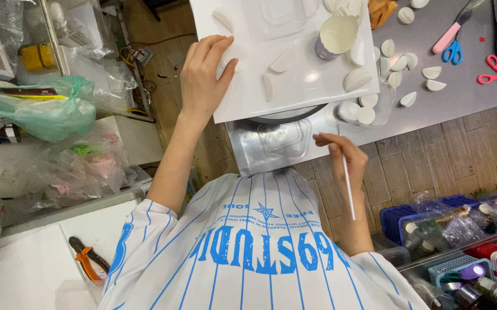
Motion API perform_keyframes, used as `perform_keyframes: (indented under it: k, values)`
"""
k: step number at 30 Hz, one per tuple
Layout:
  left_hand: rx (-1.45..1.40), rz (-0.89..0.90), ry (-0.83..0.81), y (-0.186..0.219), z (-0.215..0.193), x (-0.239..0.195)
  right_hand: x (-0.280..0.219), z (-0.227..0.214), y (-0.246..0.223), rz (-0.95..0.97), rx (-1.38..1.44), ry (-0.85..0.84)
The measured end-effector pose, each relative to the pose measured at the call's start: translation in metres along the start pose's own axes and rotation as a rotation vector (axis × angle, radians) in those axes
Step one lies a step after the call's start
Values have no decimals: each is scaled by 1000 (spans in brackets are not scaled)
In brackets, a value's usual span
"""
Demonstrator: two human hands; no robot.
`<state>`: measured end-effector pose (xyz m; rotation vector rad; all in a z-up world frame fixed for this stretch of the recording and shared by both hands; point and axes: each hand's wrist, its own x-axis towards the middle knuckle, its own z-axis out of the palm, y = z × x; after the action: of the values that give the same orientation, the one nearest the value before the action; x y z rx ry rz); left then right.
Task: The person repeatedly picks up small white dough pieces, uses a thin white stick to press and shape them into curved forms, and places the shaped pieces into a clear plastic container. The process is repeated for multiple pieces throughout the clip.
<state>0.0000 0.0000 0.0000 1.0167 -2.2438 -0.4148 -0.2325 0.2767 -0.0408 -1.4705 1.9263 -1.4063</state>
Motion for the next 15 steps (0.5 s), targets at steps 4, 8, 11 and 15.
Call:
perform_keyframes:
  k: [4,8,11,15]
  values:
    - [13,55,53,20,-2,-3,23,-21,-19,-201,-36,97]
    - [13,49,76,31,0,-2,39,-44,-2,-234,-41,332]
    - [-91,-221,-14,35,0,-2,47,-73,27,-145,-49,532]
    - [166,-59,132,44,-11,-24,59,-113,73,-16,-34,613]
